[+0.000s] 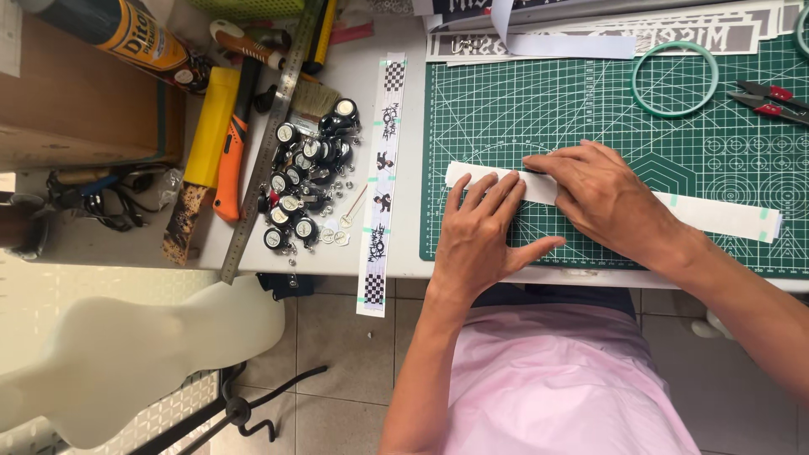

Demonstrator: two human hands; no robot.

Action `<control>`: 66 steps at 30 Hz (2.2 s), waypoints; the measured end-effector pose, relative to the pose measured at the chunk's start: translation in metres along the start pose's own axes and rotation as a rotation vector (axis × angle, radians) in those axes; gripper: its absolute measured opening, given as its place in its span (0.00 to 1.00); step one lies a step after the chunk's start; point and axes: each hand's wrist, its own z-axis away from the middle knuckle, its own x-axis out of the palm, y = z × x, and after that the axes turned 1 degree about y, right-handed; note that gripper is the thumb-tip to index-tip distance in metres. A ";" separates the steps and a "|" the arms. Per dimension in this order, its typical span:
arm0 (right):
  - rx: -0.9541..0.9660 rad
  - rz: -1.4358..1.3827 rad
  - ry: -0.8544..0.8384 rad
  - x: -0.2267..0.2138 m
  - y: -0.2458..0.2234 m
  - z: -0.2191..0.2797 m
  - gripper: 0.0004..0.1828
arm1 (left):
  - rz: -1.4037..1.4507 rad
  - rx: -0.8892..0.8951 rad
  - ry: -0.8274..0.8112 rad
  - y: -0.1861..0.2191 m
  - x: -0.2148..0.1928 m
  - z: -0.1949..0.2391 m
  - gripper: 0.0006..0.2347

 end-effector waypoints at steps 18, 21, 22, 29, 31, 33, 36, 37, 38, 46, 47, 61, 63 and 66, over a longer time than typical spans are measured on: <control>0.076 -0.121 -0.010 0.004 -0.008 -0.011 0.22 | -0.022 0.010 -0.002 -0.003 0.004 0.002 0.35; 0.013 -0.121 0.031 0.004 -0.008 -0.013 0.22 | -0.005 0.003 -0.011 -0.003 0.004 0.002 0.36; 0.026 -0.126 0.021 0.004 -0.008 -0.013 0.22 | -0.007 0.003 -0.008 -0.003 0.004 0.002 0.36; 0.097 -0.180 0.006 0.006 -0.005 -0.017 0.24 | -0.021 0.013 0.010 -0.003 0.003 0.001 0.35; 0.099 -0.207 0.013 0.006 -0.004 -0.018 0.25 | -0.021 0.013 0.006 -0.004 0.003 0.001 0.35; 0.091 -0.244 0.021 0.007 -0.004 -0.019 0.26 | -0.026 0.014 0.004 -0.003 0.003 0.002 0.34; 0.084 -0.232 0.010 0.007 -0.002 -0.019 0.26 | -0.019 0.009 0.004 -0.003 0.004 0.001 0.34; 0.088 -0.226 -0.002 0.006 -0.001 -0.018 0.26 | -0.019 0.009 0.004 -0.003 0.005 0.001 0.34; 0.093 -0.221 -0.015 0.006 0.000 -0.018 0.26 | -0.019 0.009 0.003 -0.004 0.005 0.002 0.34; 0.017 -0.197 -0.046 0.008 0.007 -0.019 0.26 | -0.024 0.003 0.004 -0.004 0.008 0.003 0.35; 0.023 -0.197 -0.048 0.008 0.008 -0.019 0.26 | -0.026 0.002 0.004 -0.004 0.008 0.003 0.35; -0.186 -0.012 -0.037 0.004 0.003 -0.015 0.31 | 0.023 -0.001 0.012 -0.005 0.006 0.003 0.35; -0.252 0.088 -0.060 0.003 0.002 -0.014 0.31 | 0.052 -0.001 0.015 -0.005 0.007 0.003 0.35; -0.354 0.205 -0.076 0.005 0.002 -0.014 0.31 | 0.100 -0.022 0.009 -0.007 0.008 0.004 0.36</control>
